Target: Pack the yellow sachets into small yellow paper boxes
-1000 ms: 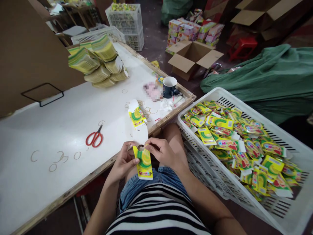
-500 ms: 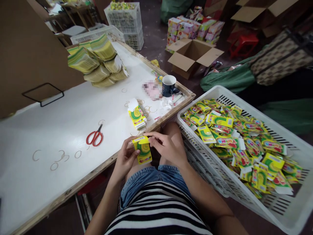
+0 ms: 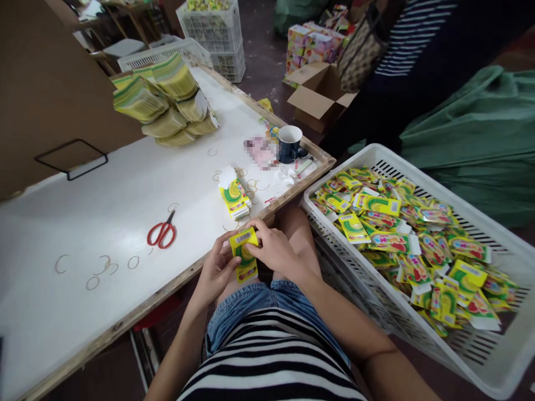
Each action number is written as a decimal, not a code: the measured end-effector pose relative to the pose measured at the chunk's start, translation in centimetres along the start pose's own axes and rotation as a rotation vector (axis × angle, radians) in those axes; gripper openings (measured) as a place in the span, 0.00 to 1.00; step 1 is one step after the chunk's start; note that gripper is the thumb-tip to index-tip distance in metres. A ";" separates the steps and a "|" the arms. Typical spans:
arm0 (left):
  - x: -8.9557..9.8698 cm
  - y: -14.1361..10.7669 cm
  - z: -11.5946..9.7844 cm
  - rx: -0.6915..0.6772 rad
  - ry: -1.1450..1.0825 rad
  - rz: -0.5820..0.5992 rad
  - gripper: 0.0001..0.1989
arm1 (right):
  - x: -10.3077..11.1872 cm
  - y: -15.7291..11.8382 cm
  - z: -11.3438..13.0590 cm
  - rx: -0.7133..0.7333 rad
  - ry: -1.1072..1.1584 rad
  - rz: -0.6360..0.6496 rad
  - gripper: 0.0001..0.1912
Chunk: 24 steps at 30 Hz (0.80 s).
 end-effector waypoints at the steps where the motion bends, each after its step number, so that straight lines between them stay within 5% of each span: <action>1: 0.0 0.1 0.1 0.001 -0.009 -0.006 0.26 | 0.0 -0.1 0.1 -0.015 -0.035 -0.005 0.18; 5: 0.0 0.4 0.0 -0.005 -0.049 -0.040 0.26 | 0.3 -0.3 0.2 -0.040 -0.108 -0.046 0.18; 15: -0.2 1.1 -0.3 -0.005 -0.090 -0.052 0.25 | -0.8 -0.2 -2.4 0.142 0.579 -0.076 0.16; 24: -1.0 1.3 -0.1 -0.006 -0.073 -0.061 0.24 | -0.6 -0.6 -2.8 0.097 0.696 -0.175 0.14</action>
Point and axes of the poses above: each hand's wrist, its own y-axis towards the middle knuckle, its own x-axis out of the back of the hand, z = x × y, the point moved 6 cm from there along y, towards the middle knuckle, and after that the axes turned 9 degrees about -y, right-handed, at the moved point
